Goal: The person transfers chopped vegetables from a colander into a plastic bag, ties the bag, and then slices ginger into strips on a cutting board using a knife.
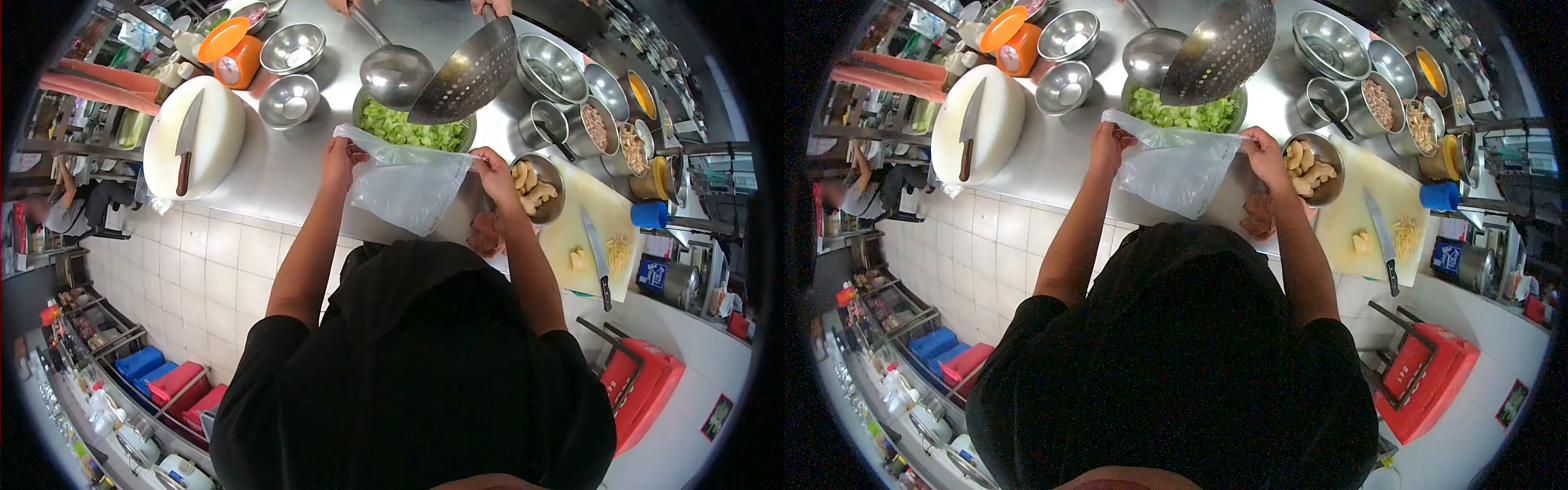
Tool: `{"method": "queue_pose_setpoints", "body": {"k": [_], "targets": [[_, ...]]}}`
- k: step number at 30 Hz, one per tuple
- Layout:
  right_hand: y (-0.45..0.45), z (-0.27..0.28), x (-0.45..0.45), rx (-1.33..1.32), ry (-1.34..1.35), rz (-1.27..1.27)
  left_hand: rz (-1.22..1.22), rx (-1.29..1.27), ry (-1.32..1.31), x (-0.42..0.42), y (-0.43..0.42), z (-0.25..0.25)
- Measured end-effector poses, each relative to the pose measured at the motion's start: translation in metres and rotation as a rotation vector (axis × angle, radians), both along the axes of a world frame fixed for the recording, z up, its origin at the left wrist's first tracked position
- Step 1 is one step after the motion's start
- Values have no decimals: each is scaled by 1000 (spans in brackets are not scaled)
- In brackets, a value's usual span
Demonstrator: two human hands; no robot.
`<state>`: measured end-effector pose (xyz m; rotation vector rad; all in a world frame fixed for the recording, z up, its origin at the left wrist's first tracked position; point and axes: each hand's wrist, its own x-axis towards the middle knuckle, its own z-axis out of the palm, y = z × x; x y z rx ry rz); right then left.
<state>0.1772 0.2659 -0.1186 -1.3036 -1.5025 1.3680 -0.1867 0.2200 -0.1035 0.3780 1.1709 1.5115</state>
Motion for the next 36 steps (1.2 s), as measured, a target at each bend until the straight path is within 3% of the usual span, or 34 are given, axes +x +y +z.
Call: {"method": "queue_pose_setpoints", "body": {"k": [5,14,17,23,29,36], "targets": [[-9,31,-6,-282,264,-45,6,30,-44,-2,0,-6],[-5,17,-7,-330,502,-60,-24,26,-24,1,-4,-3],[-11,18,-9,-293,496,-70,-15,7,-31,2,-7,-6],[-7,14,-7,-69,58,-41,-32,25,-51,2,-7,-14],[8,11,-26,-23,180,-251,-71,-4,19,5,3,-2],[28,-22,-27,164,36,-306,-65,-71,74,7,9,8]]}}
